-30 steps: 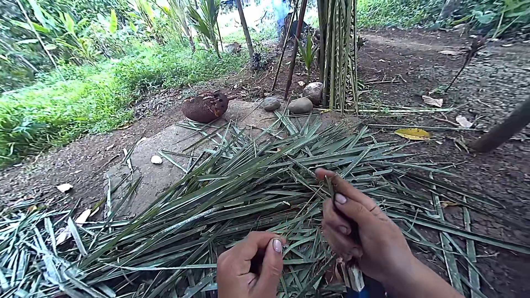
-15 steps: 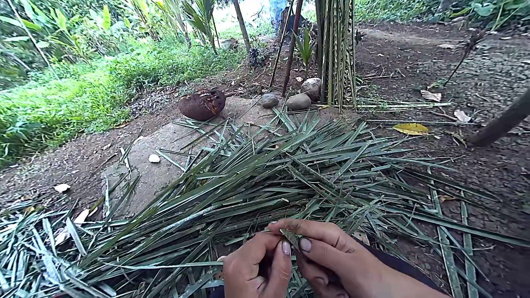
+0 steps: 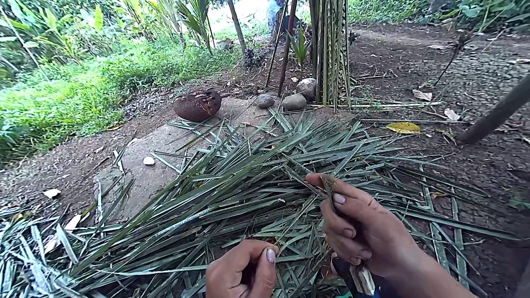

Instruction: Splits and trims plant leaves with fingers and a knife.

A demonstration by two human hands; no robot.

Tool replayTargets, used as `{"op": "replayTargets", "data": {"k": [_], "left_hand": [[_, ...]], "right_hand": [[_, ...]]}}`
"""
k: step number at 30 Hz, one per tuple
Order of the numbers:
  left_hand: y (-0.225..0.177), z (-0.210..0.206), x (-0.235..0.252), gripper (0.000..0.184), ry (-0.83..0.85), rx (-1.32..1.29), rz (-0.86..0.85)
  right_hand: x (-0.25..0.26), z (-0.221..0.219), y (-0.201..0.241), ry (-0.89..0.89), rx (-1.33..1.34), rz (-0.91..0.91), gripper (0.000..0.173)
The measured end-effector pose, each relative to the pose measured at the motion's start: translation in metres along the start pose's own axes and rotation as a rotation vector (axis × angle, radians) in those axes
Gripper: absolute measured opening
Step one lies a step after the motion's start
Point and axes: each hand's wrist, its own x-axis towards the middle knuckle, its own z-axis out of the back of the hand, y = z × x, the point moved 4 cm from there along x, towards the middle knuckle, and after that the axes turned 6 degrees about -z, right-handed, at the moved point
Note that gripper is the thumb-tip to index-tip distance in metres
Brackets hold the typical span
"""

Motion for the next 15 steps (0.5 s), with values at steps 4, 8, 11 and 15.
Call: {"op": "replayTargets", "data": {"k": [4,8,11,15], "left_hand": [[0.003,0.010,0.001,0.017,0.040,0.015,0.024],[0.004,0.025,0.003,0.016,0.074,0.031,0.032],[0.004,0.031,0.004,0.017,0.108,0.024,0.024],[0.006,0.023,0.002,0.021,0.230,-0.020,0.096]], "right_hand": [[-0.002,0.005,0.007,-0.048,0.022,0.021,0.040],[-0.005,0.009,0.012,-0.081,0.031,0.038,0.041],[-0.005,0.008,0.010,-0.063,0.025,0.030,0.042],[-0.004,0.009,0.011,-0.056,-0.002,0.058,0.041]]}}
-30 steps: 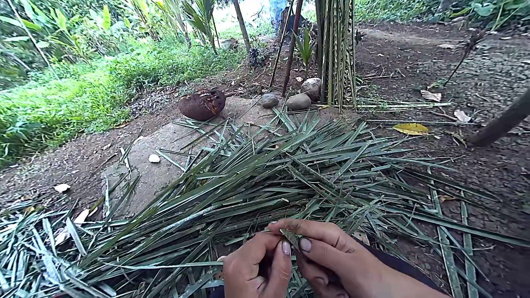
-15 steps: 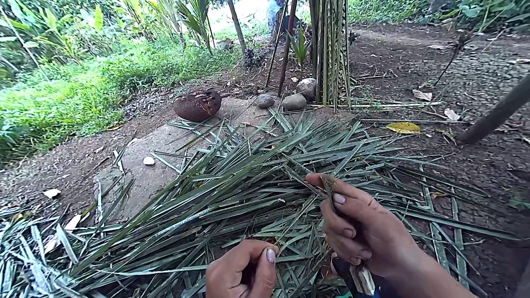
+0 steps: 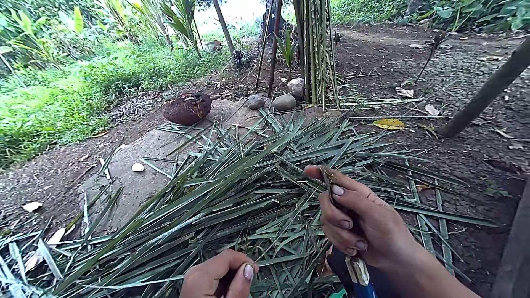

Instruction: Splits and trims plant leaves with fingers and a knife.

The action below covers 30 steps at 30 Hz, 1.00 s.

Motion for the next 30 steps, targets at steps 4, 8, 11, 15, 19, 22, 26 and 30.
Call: {"op": "replayTargets", "data": {"k": [4,8,11,15,19,22,26,30], "left_hand": [[0.000,-0.015,0.006,0.028,-0.058,0.167,-0.016],[-0.010,-0.023,0.013,0.031,-0.185,0.126,-0.173],[-0.025,-0.023,0.026,0.035,-0.181,0.120,-0.226],[-0.039,-0.037,0.049,0.017,-0.259,0.275,-0.310],[-0.039,-0.045,0.055,0.015,-0.325,0.398,-0.408],[-0.039,-0.047,0.051,0.016,-0.330,0.346,-0.389],[-0.039,-0.049,0.048,0.014,-0.343,0.270,-0.393],[-0.042,-0.050,0.045,0.012,-0.351,0.271,-0.405]], "right_hand": [[0.001,-0.003,-0.002,0.014,0.005,-0.019,0.041],[-0.002,-0.008,-0.002,-0.029,-0.055,0.055,0.039],[-0.005,-0.010,0.002,-0.069,-0.141,0.159,0.039],[-0.009,-0.014,0.005,-0.062,-0.191,0.196,0.040],[-0.015,-0.016,0.005,-0.011,-0.210,0.183,0.040],[-0.017,-0.019,0.000,0.094,-0.235,0.118,0.043],[-0.017,-0.028,-0.012,0.180,-0.275,0.055,0.042],[-0.016,-0.029,-0.016,0.166,-0.238,0.081,0.040]]}}
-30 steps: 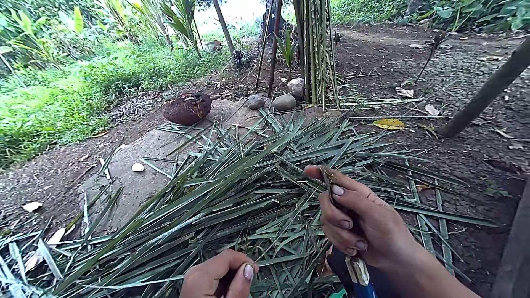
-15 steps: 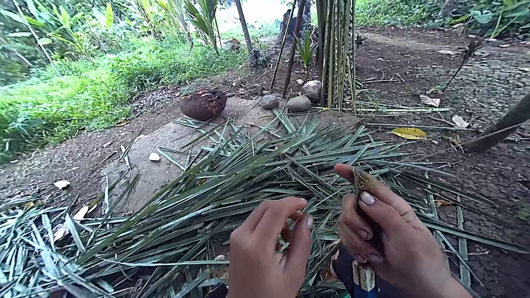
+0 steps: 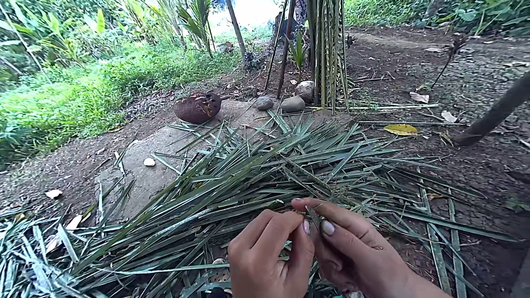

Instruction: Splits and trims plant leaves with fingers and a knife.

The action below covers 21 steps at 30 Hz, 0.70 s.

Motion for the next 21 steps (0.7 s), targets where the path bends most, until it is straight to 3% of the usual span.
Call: {"op": "replayTargets", "data": {"k": [7,14,21], "left_hand": [[-0.0047,0.0035,-0.0020,0.010,-0.041,0.119,-0.086],[-0.0070,0.0045,-0.0071,0.009,-0.051,0.294,-0.243],[-0.0060,0.0022,-0.0098,0.008,-0.062,0.356,-0.316]], "right_hand": [[0.0001,0.0037,0.0058,-0.057,0.020,0.027,0.039],[-0.0011,-0.0019,0.0071,0.061,0.069,-0.079,0.040],[-0.0024,-0.0037,0.0044,0.007,0.142,-0.075,0.036]]}}
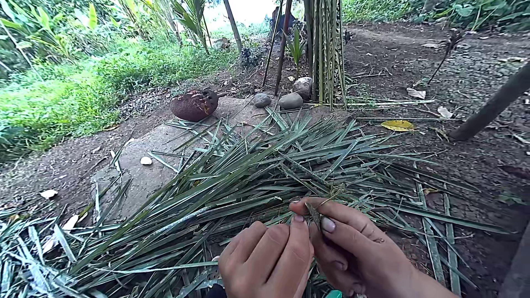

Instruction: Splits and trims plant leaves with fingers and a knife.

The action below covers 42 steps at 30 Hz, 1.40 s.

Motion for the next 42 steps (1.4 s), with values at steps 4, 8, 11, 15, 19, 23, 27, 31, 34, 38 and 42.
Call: {"op": "replayTargets", "data": {"k": [4,8,11,15,19,23,27,31,34,38,42], "left_hand": [[0.000,0.001,0.001,0.008,-0.001,0.005,-0.009],[-0.001,0.001,0.000,0.009,0.000,-0.024,-0.008],[0.001,0.005,-0.002,0.009,-0.002,-0.030,-0.002],[0.007,0.014,-0.005,0.008,0.005,-0.027,0.011],[0.012,0.015,-0.008,0.009,0.008,-0.012,0.013],[0.019,0.016,-0.011,0.009,0.002,0.033,0.031],[0.031,0.024,-0.013,0.011,-0.023,0.097,0.071],[0.036,0.027,-0.014,0.011,-0.040,0.118,0.094],[0.030,0.020,-0.016,0.011,-0.030,0.108,0.082],[0.021,0.011,-0.016,0.010,0.001,0.073,0.054],[0.015,0.005,-0.019,0.010,0.021,0.048,0.035]], "right_hand": [[0.000,0.006,0.006,-0.043,0.010,0.043,0.037],[-0.001,0.008,0.008,-0.075,0.002,0.061,0.037],[-0.003,0.019,0.017,-0.179,0.022,0.083,0.034],[-0.004,0.044,0.033,-0.323,0.028,0.148,0.035],[-0.005,0.063,0.042,-0.485,0.005,0.196,0.040],[-0.005,0.086,0.051,-0.640,0.092,0.278,0.045],[-0.010,0.116,0.061,-0.837,0.094,0.372,0.048],[-0.007,0.108,0.046,-0.747,0.030,0.236,0.043],[0.003,0.057,0.015,-0.242,-0.017,-0.038,0.044],[0.008,0.007,-0.010,0.084,0.021,-0.156,0.048],[0.010,0.000,-0.013,0.048,0.080,-0.120,0.044]]}}
